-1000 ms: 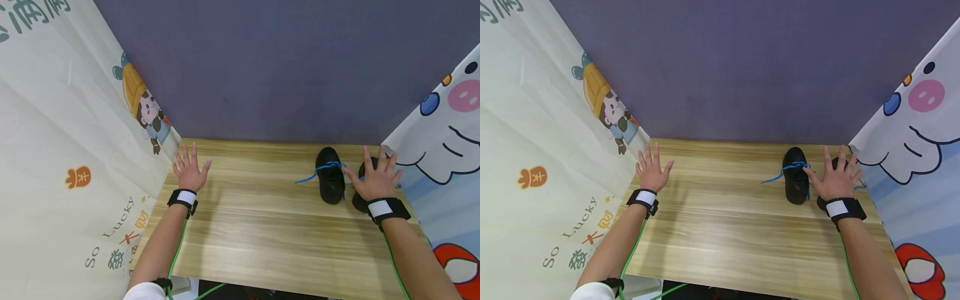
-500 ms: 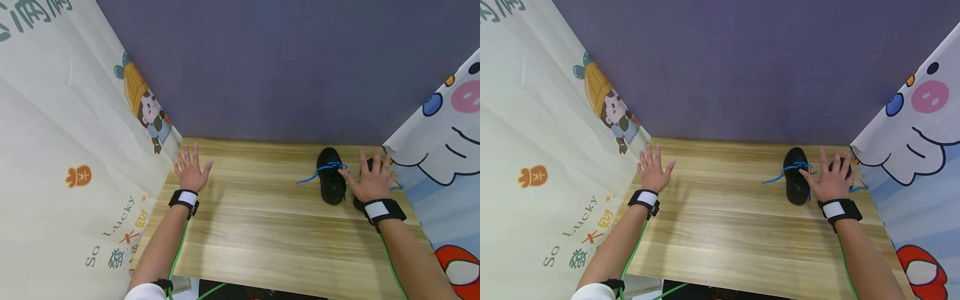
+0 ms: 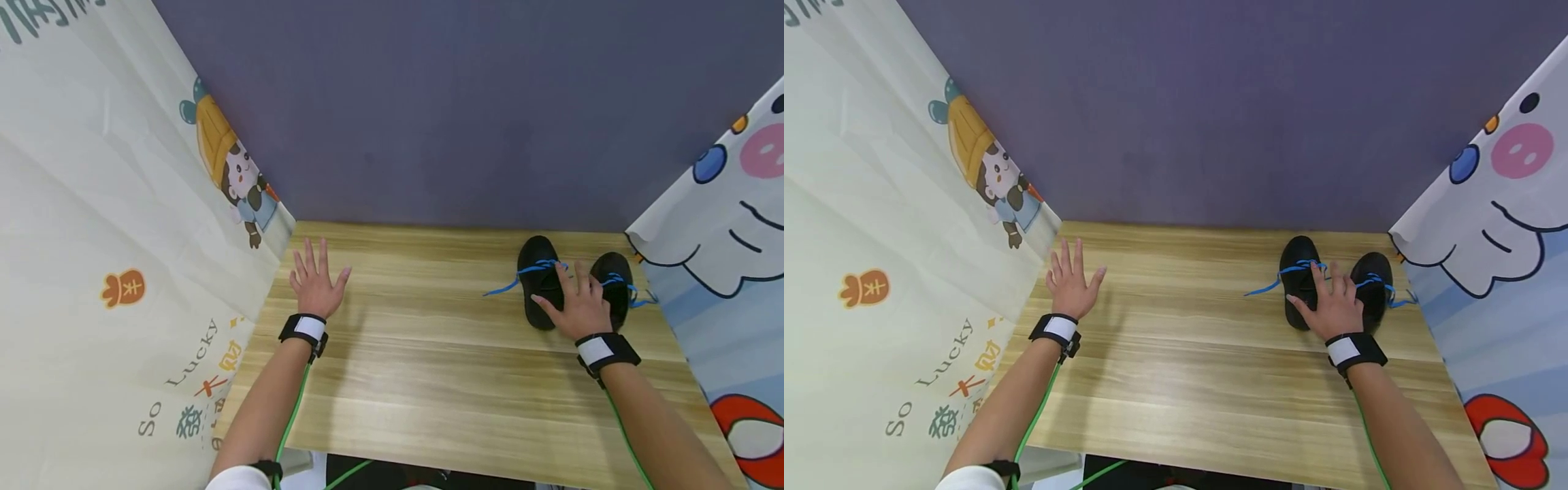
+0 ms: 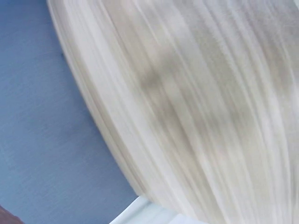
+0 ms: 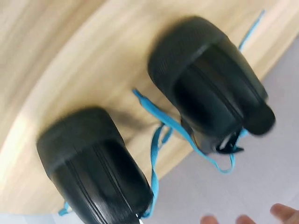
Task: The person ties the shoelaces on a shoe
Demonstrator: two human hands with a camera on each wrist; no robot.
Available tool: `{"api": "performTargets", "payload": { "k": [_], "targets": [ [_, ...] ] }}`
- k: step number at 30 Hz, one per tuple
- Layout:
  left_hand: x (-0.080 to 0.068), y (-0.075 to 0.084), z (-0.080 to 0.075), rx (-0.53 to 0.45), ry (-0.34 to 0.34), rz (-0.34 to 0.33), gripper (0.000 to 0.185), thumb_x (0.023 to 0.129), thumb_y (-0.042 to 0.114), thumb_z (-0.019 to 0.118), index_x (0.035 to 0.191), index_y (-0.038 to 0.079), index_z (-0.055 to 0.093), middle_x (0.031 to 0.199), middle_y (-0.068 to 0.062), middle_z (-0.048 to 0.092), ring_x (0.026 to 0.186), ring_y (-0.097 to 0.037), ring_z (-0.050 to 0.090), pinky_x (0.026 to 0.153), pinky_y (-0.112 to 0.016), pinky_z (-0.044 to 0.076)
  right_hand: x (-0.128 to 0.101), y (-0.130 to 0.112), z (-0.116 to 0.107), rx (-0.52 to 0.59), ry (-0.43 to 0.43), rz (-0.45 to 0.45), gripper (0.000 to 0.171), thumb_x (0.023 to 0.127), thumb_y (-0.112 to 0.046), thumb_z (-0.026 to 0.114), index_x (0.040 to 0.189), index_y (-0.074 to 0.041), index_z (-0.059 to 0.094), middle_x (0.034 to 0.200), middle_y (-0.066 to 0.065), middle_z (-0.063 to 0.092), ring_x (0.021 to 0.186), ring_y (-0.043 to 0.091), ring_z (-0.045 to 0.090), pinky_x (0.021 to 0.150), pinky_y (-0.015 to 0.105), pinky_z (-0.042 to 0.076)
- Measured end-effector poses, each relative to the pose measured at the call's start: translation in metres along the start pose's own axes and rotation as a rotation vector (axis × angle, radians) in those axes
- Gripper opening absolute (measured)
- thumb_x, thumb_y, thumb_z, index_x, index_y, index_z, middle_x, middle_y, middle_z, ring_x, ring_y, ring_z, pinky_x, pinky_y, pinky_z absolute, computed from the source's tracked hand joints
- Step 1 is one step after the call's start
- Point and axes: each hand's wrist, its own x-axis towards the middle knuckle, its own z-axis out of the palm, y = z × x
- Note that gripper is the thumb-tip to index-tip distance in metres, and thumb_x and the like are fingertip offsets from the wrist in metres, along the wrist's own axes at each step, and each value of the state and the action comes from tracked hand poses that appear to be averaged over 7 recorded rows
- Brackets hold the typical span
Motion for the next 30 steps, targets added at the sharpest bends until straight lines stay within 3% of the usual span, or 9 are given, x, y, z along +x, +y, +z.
{"api": "performTargets", "payload": {
  "k": [7,15,19,24,30],
  "targets": [
    [-0.008,0.000,0.005,-0.011,-0.058,0.022,0.082,0.100,0.063,0.042,0.162,0.020,0.011,0.167,-0.018,0.006,0.152,-0.043,-0.001,0.110,-0.073,0.014,-0.011,-0.009,0.001,-0.001,-0.035,0.027,0.087,0.095,-0.058,0.060,0.160,-0.015,0.021,0.162,0.027,0.014,0.128,0.067,0.026,0.081,0.079,0.038],
    [-0.026,-0.009,0.001,-0.072,-0.137,-0.027,0.077,0.101,0.049,0.052,0.159,0.008,0.021,0.160,-0.023,0.022,0.147,-0.044,0.018,0.103,-0.073,0.025,-0.008,-0.030,0.016,0.083,-0.082,0.076,0.078,0.097,-0.050,0.061,0.155,-0.008,0.029,0.158,0.031,0.017,0.128,0.067,0.028,0.082,0.077,0.040],
    [-0.038,-0.015,0.000,-0.093,-0.181,-0.054,0.076,0.102,0.048,0.052,0.158,0.007,0.021,0.159,-0.023,0.023,0.147,-0.043,0.018,0.104,-0.072,0.025,-0.004,-0.038,0.024,0.119,-0.104,0.096,0.072,0.098,-0.050,0.058,0.152,-0.008,0.035,0.155,0.031,0.021,0.128,0.066,0.030,0.083,0.078,0.040],
    [-0.051,-0.017,0.002,-0.093,-0.221,-0.073,0.076,0.102,0.048,0.051,0.158,0.008,0.020,0.162,-0.021,0.018,0.149,-0.043,0.014,0.107,-0.072,0.021,-0.002,-0.044,0.029,0.148,-0.135,0.080,0.061,0.101,-0.036,0.059,0.148,-0.003,0.040,0.154,0.035,0.021,0.125,0.065,0.037,0.090,0.075,0.040],
    [-0.060,-0.011,0.005,-0.111,-0.220,-0.060,0.078,0.102,0.048,0.051,0.159,0.008,0.017,0.162,-0.021,0.017,0.149,-0.045,0.011,0.108,-0.073,0.019,-0.003,-0.047,0.033,0.173,-0.173,0.076,0.048,0.103,-0.025,0.057,0.142,0.003,0.047,0.155,0.036,0.019,0.113,0.063,0.050,0.090,0.068,0.044]
  ]
}}
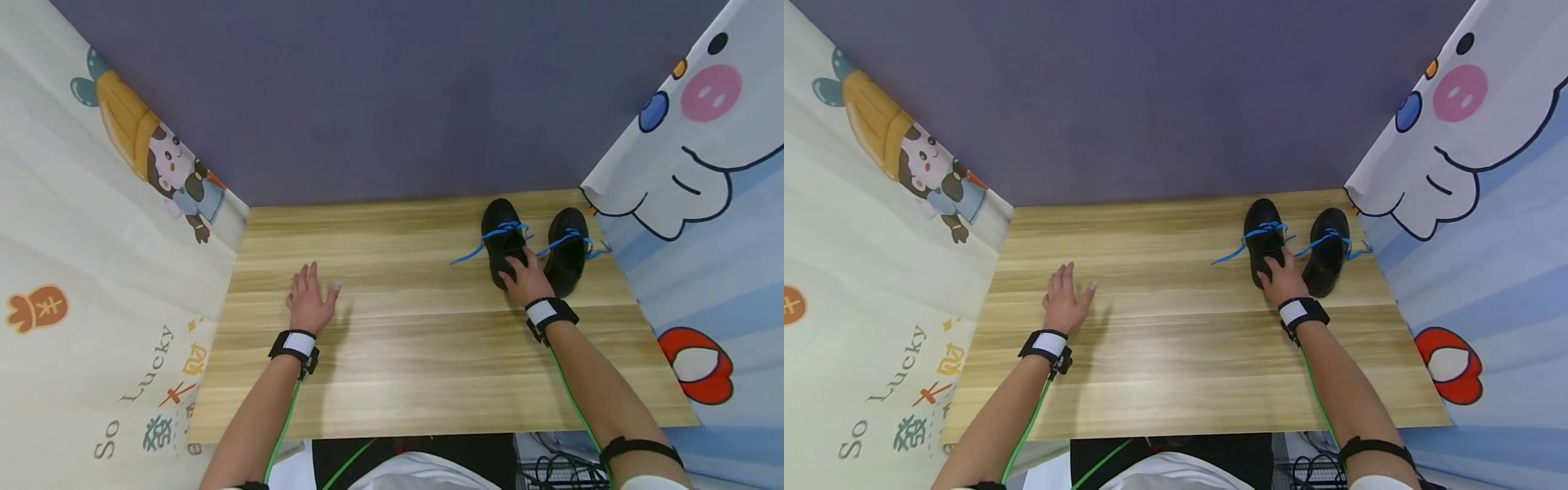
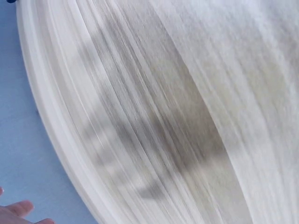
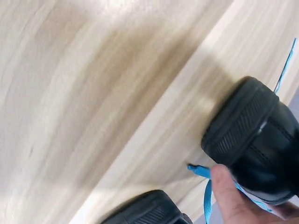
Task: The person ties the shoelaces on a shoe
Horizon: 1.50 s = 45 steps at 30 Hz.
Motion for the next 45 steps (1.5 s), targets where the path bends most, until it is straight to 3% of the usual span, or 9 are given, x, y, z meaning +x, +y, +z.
{"api": "performTargets", "payload": {
  "k": [5,9,19,34,45],
  "targets": [
    [-0.003,-0.001,0.006,-0.010,0.008,0.003,0.079,0.101,0.048,0.052,0.159,0.008,0.016,0.162,-0.022,0.017,0.149,-0.045,0.010,0.107,-0.075,0.018,0.001,-0.001,0.007,0.018,0.034,-0.025,0.037,0.104,-0.015,0.055,0.135,0.005,0.052,0.154,0.036,0.023,0.098,0.061,0.059,0.083,0.066,0.048],
    [-0.006,-0.002,0.011,-0.022,-0.001,0.003,0.079,0.102,0.050,0.050,0.160,0.010,0.015,0.163,-0.021,0.015,0.150,-0.045,0.009,0.108,-0.075,0.017,0.001,-0.003,0.014,0.017,0.089,-0.054,0.031,0.102,-0.011,0.057,0.128,0.006,0.057,0.151,0.036,0.030,0.095,0.059,0.060,0.080,0.065,0.049],
    [-0.011,0.001,0.019,-0.046,0.025,0.035,0.079,0.101,0.048,0.053,0.159,0.009,0.016,0.162,-0.022,0.019,0.148,-0.047,0.015,0.106,-0.075,0.019,-0.006,-0.014,0.032,0.061,0.120,-0.178,0.028,0.097,-0.008,0.064,0.120,0.009,0.062,0.149,0.036,0.034,0.122,0.060,0.047,0.097,0.066,0.042],
    [-0.008,0.030,0.037,-0.091,-0.025,0.073,0.080,0.102,0.049,0.052,0.160,0.011,0.012,0.165,-0.016,0.014,0.151,-0.041,0.010,0.108,-0.073,0.020,-0.030,-0.047,0.047,0.122,0.085,-0.341,0.025,0.093,-0.004,0.069,0.114,0.009,0.066,0.151,0.037,0.030,0.127,0.058,0.042,0.096,0.065,0.044],
    [-0.011,0.052,0.058,-0.100,-0.052,0.129,0.080,0.100,0.048,0.055,0.159,0.011,0.016,0.164,-0.016,0.017,0.149,-0.043,0.016,0.108,-0.070,0.025,-0.046,-0.078,0.057,0.143,-0.029,-0.406,0.029,0.093,-0.009,0.071,0.116,0.007,0.068,0.155,0.033,0.025,0.131,0.055,0.041,0.098,0.061,0.045]
  ]
}}
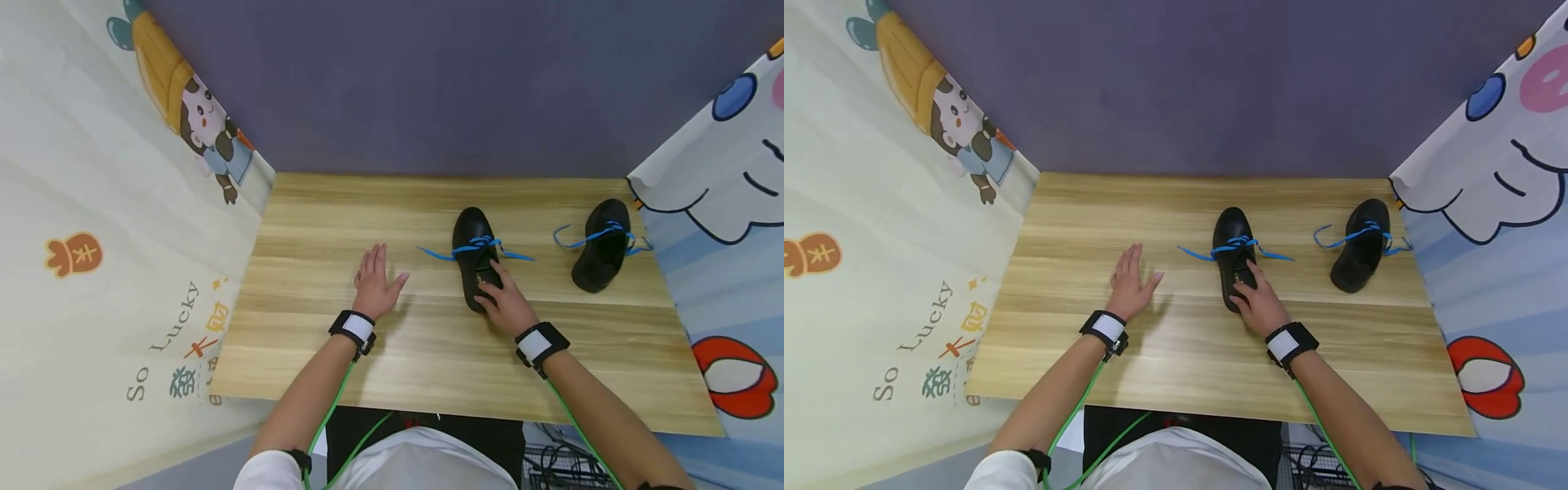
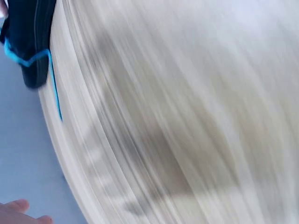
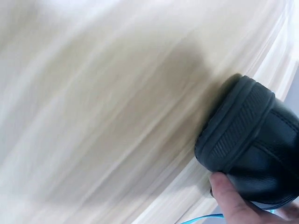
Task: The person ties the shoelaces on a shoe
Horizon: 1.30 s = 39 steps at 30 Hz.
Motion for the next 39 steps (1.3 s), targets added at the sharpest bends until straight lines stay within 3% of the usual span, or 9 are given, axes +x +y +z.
{"api": "performTargets", "payload": {
  "k": [5,9,15,20,25,28,33,39],
  "targets": [
    [0.002,0.024,0.021,-0.028,-0.052,0.060,0.079,0.100,0.046,0.056,0.159,0.010,0.018,0.163,-0.016,0.019,0.149,-0.037,0.020,0.107,-0.066,0.030,-0.007,-0.012,0.005,0.030,0.003,-0.038,0.026,0.092,-0.010,0.073,0.114,0.004,0.070,0.155,0.032,0.027,0.123,0.053,0.050,0.090,0.059,0.050],
    [0.003,0.040,0.042,-0.039,-0.070,0.109,0.079,0.099,0.043,0.060,0.157,0.006,0.022,0.161,-0.018,0.024,0.149,-0.034,0.023,0.106,-0.064,0.034,-0.010,-0.018,0.008,0.077,0.009,-0.019,0.029,0.095,-0.015,0.070,0.118,0.003,0.066,0.155,0.030,0.028,0.110,0.048,0.060,0.087,0.057,0.051],
    [0.010,0.055,0.066,-0.041,-0.071,0.152,0.078,0.099,0.049,0.058,0.156,0.007,0.025,0.159,-0.020,0.028,0.147,-0.033,0.028,0.103,-0.062,0.039,-0.011,-0.018,0.002,0.120,0.040,0.037,0.048,0.100,-0.018,0.062,0.139,0.005,0.046,0.154,0.030,0.027,0.129,0.051,0.045,0.096,0.063,0.045],
    [0.013,0.061,0.076,-0.020,-0.107,0.176,0.078,0.100,0.044,0.058,0.158,0.008,0.021,0.159,-0.022,0.027,0.147,-0.036,0.029,0.102,-0.059,0.043,-0.014,-0.012,-0.003,0.115,0.056,0.033,0.058,0.098,-0.014,0.064,0.145,0.004,0.037,0.154,0.030,0.025,0.133,0.050,0.040,0.099,0.063,0.042],
    [0.009,0.065,0.086,-0.024,-0.127,0.162,0.073,0.098,0.021,0.056,0.159,0.005,0.019,0.159,-0.026,0.025,0.144,-0.040,0.032,0.100,-0.053,0.047,-0.019,-0.008,-0.004,0.114,0.071,0.023,0.060,0.095,-0.011,0.067,0.145,0.003,0.036,0.153,0.031,0.026,0.134,0.050,0.038,0.099,0.063,0.042],
    [0.009,0.069,0.087,-0.043,-0.150,0.162,0.074,0.094,0.010,0.054,0.159,0.005,0.018,0.160,-0.027,0.021,0.144,-0.040,0.033,0.106,-0.046,0.044,-0.018,-0.006,-0.006,0.105,0.081,0.027,0.061,0.094,-0.010,0.068,0.145,0.004,0.037,0.152,0.031,0.026,0.132,0.050,0.040,0.098,0.062,0.043],
    [0.006,0.075,0.083,-0.017,-0.200,0.165,0.068,0.097,0.008,0.052,0.159,0.006,0.023,0.162,-0.027,0.016,0.145,-0.038,0.032,0.113,-0.038,0.037,-0.009,-0.004,-0.010,0.110,0.083,0.032,0.062,0.094,-0.008,0.068,0.146,0.005,0.036,0.151,0.034,0.026,0.135,0.053,0.036,0.099,0.064,0.041],
    [-0.005,0.075,0.082,0.033,-0.206,0.190,0.066,0.098,0.010,0.054,0.158,0.004,0.026,0.161,-0.028,0.018,0.144,-0.038,0.033,0.112,-0.037,0.038,0.002,-0.006,-0.003,0.139,-0.014,0.061,0.067,0.096,-0.015,0.068,0.152,0.000,0.034,0.152,0.035,0.025,0.132,0.055,0.040,0.096,0.065,0.044]
  ]
}}
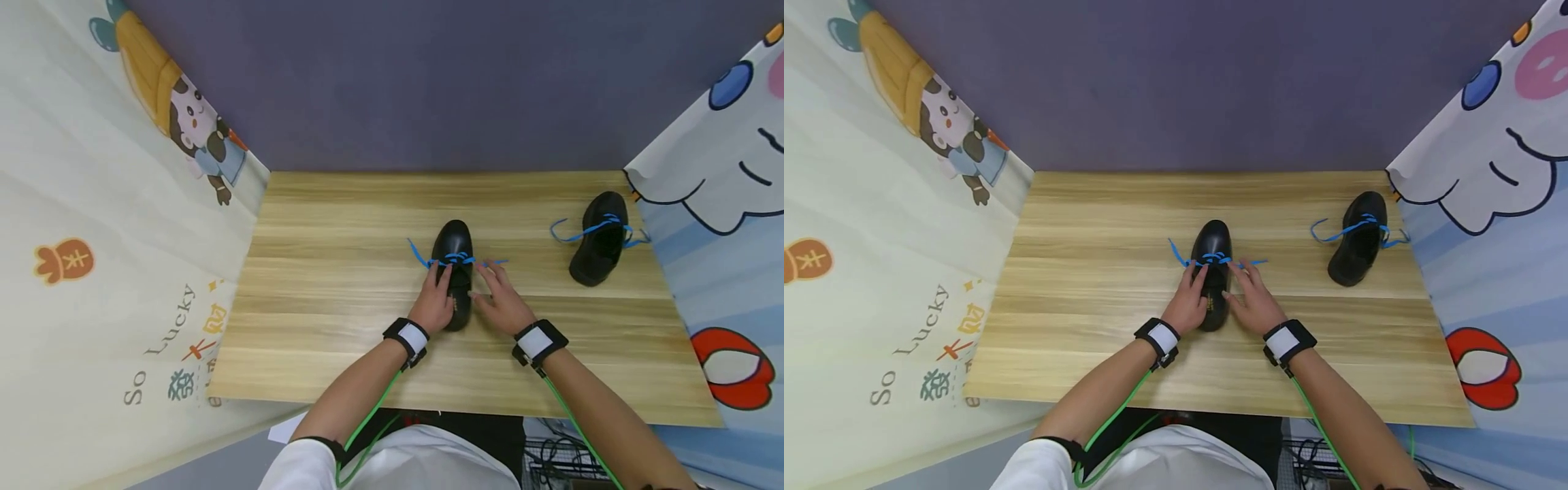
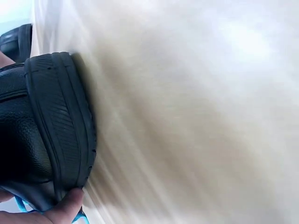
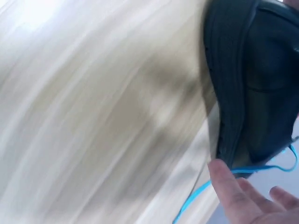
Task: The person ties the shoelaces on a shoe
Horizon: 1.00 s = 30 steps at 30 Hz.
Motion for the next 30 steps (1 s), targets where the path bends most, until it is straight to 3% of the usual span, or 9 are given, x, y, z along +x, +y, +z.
{"api": "performTargets", "payload": {
  "k": [5,13,23,27,30],
  "targets": [
    [-0.013,-0.005,-0.003,-0.034,-0.006,-0.011,0.069,0.096,0.010,0.055,0.158,0.007,0.026,0.162,-0.025,0.016,0.141,-0.039,0.039,0.107,-0.039,0.044,0.008,-0.003,0.012,0.008,-0.048,-0.012,0.074,0.094,-0.016,0.071,0.155,-0.003,0.031,0.154,0.033,0.026,0.125,0.052,0.049,0.090,0.060,0.050],
    [-0.030,-0.012,-0.016,-0.093,-0.032,-0.028,0.075,0.093,0.009,0.055,0.160,0.007,0.020,0.164,-0.023,0.012,0.143,-0.038,0.035,0.107,-0.040,0.044,0.016,-0.014,0.018,0.119,-0.116,-0.060,0.070,0.096,-0.003,0.065,0.155,0.001,0.028,0.157,0.029,0.024,0.129,0.049,0.047,0.087,0.052,0.055],
    [-0.059,-0.025,-0.022,-0.089,0.005,-0.048,0.079,0.089,0.007,0.055,0.159,0.003,0.018,0.163,-0.026,0.013,0.137,-0.046,0.039,0.104,-0.046,0.046,0.021,-0.028,0.041,0.171,-0.167,-0.108,0.068,0.094,0.005,0.062,0.154,0.002,0.030,0.157,0.029,0.027,0.134,0.048,0.043,0.091,0.049,0.054],
    [-0.069,-0.031,-0.023,-0.101,0.008,-0.064,0.072,0.096,0.012,0.053,0.159,0.004,0.019,0.163,-0.025,0.014,0.139,-0.045,0.037,0.106,-0.047,0.044,0.020,-0.031,0.049,0.179,-0.173,-0.117,0.067,0.095,0.002,0.063,0.154,0.002,0.031,0.156,0.029,0.029,0.132,0.046,0.045,0.090,0.048,0.055],
    [-0.068,-0.034,-0.025,-0.112,0.035,-0.067,0.064,0.101,0.016,0.048,0.158,0.004,0.021,0.162,-0.024,0.017,0.142,-0.042,0.034,0.109,-0.047,0.041,0.019,-0.030,0.044,0.152,-0.149,-0.109,0.064,0.097,-0.001,0.062,0.153,0.001,0.032,0.153,0.027,0.034,0.130,0.045,0.048,0.089,0.049,0.055]
  ]
}}
